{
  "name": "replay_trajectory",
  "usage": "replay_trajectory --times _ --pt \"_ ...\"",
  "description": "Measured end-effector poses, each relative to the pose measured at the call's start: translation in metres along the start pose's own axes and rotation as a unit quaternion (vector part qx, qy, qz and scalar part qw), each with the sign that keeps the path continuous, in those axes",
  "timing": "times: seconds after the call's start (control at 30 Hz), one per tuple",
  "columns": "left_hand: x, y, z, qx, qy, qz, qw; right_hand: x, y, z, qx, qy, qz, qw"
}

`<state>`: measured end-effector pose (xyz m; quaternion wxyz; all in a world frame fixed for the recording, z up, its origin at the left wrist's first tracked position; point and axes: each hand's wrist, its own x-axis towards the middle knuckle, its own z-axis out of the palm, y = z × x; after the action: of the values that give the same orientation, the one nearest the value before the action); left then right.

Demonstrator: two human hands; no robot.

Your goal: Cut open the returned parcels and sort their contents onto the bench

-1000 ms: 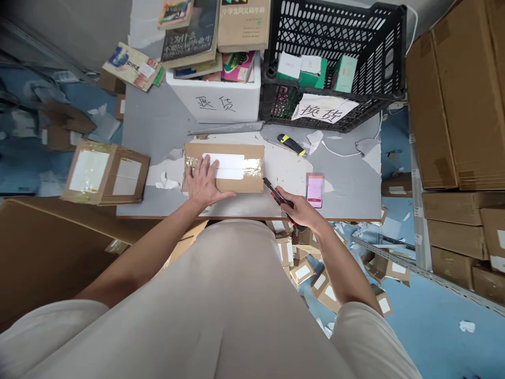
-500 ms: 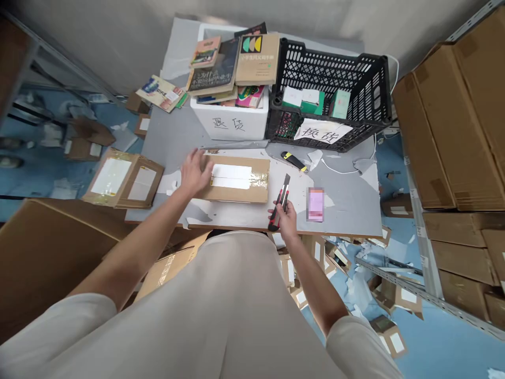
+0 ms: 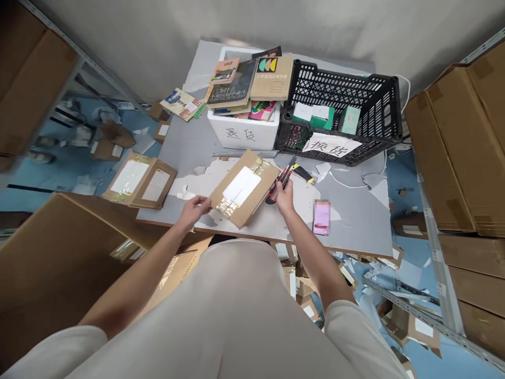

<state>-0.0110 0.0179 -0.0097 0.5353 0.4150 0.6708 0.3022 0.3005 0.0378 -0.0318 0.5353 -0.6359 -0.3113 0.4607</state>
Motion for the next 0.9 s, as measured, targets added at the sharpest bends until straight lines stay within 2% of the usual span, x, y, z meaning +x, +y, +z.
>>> replay_trajectory --times 0.1,0.2,0.3,0.37,0.43,0.53,0.6,0.67,0.77,0.9 --pt "-0.039 -0.013 0.015 -0.024 -0.042 -0.023 0.999 0.011 -0.003 0.006 0.005 -0.002 -0.023 1.0" --pt "-0.061 -0.022 0.024 -0.004 -0.04 -0.032 0.999 0.007 -0.004 0.01 -0.008 -0.042 -0.014 0.999" --pt "-0.064 -0.023 0.023 0.044 -0.032 -0.021 0.998 -0.007 -0.005 0.009 -0.032 -0.04 -0.007 0.999" --pt "-0.056 -0.018 0.018 0.086 -0.024 0.008 0.996 -0.021 -0.006 0.004 -0.007 -0.031 0.011 0.999" --pt "-0.04 -0.007 0.014 0.117 -0.017 0.04 0.992 -0.043 -0.007 -0.005 0.017 -0.016 0.038 0.999" --pt "-0.001 0.018 0.015 0.172 -0.016 0.097 0.98 -0.089 -0.008 -0.023 0.014 0.005 0.101 0.995" --pt "0.032 0.039 0.02 0.219 -0.017 0.163 0.962 -0.121 -0.006 -0.032 0.051 0.003 0.155 0.987" --pt "0.065 0.058 0.028 0.255 -0.043 0.23 0.938 -0.147 -0.002 -0.036 0.086 0.003 0.207 0.975" --pt "0.106 0.078 0.04 0.3 -0.095 0.276 0.908 -0.171 0.005 -0.03 0.115 0.02 0.263 0.958" --pt "0.132 0.084 0.048 0.286 -0.15 0.266 0.908 -0.18 0.012 -0.008 0.162 0.053 0.257 0.951"
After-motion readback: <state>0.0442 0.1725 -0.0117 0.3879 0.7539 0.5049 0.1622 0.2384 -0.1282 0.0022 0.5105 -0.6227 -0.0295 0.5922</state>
